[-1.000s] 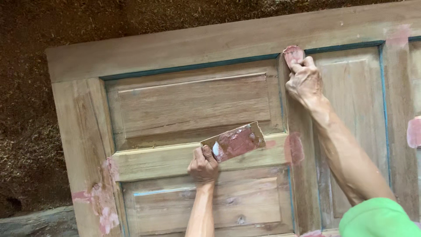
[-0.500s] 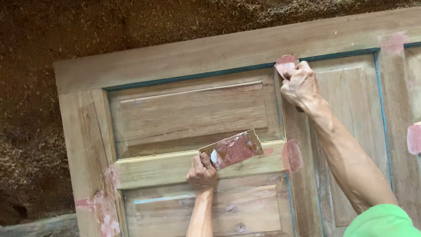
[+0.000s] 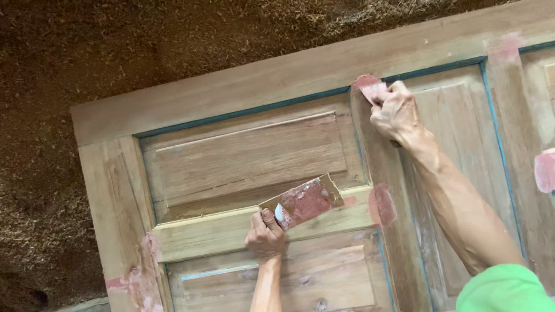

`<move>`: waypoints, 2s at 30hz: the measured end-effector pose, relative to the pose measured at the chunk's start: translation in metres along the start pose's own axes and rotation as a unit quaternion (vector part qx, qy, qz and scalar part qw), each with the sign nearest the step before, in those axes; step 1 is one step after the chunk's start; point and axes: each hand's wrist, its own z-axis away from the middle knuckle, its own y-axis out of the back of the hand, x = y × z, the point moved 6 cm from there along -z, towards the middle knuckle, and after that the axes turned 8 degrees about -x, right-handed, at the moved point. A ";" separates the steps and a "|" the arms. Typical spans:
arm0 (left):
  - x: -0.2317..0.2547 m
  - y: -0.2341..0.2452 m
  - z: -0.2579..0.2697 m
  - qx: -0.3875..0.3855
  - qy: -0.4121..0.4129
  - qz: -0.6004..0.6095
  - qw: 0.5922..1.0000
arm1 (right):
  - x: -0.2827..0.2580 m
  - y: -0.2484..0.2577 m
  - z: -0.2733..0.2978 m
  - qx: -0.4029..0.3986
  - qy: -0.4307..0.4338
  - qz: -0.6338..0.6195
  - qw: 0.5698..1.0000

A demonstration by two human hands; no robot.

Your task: The person applies pink wood filler to a wooden door using a putty knife and a smaller scraper. They systematically fill gaps and imperfections in the door's panels and frame, smoothing the filler into the wood grain.

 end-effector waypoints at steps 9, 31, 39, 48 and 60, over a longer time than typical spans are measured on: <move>-0.004 -0.001 0.005 0.003 0.008 0.001 1.000 | 0.003 -0.002 0.004 -0.035 -0.039 0.011 0.999; -0.002 -0.001 0.001 -0.008 0.002 0.012 1.000 | -0.018 0.009 -0.024 -0.143 0.084 0.198 0.966; 0.001 0.001 0.001 0.002 0.001 0.006 1.000 | 0.018 0.021 -0.046 -0.235 0.099 0.357 0.899; -0.005 -0.005 0.003 -0.002 0.011 -0.008 1.000 | 0.052 0.046 -0.033 -0.238 0.010 0.288 0.928; -0.003 -0.002 0.000 0.010 0.007 -0.011 1.000 | 0.004 0.009 -0.001 -0.147 -0.019 0.037 0.988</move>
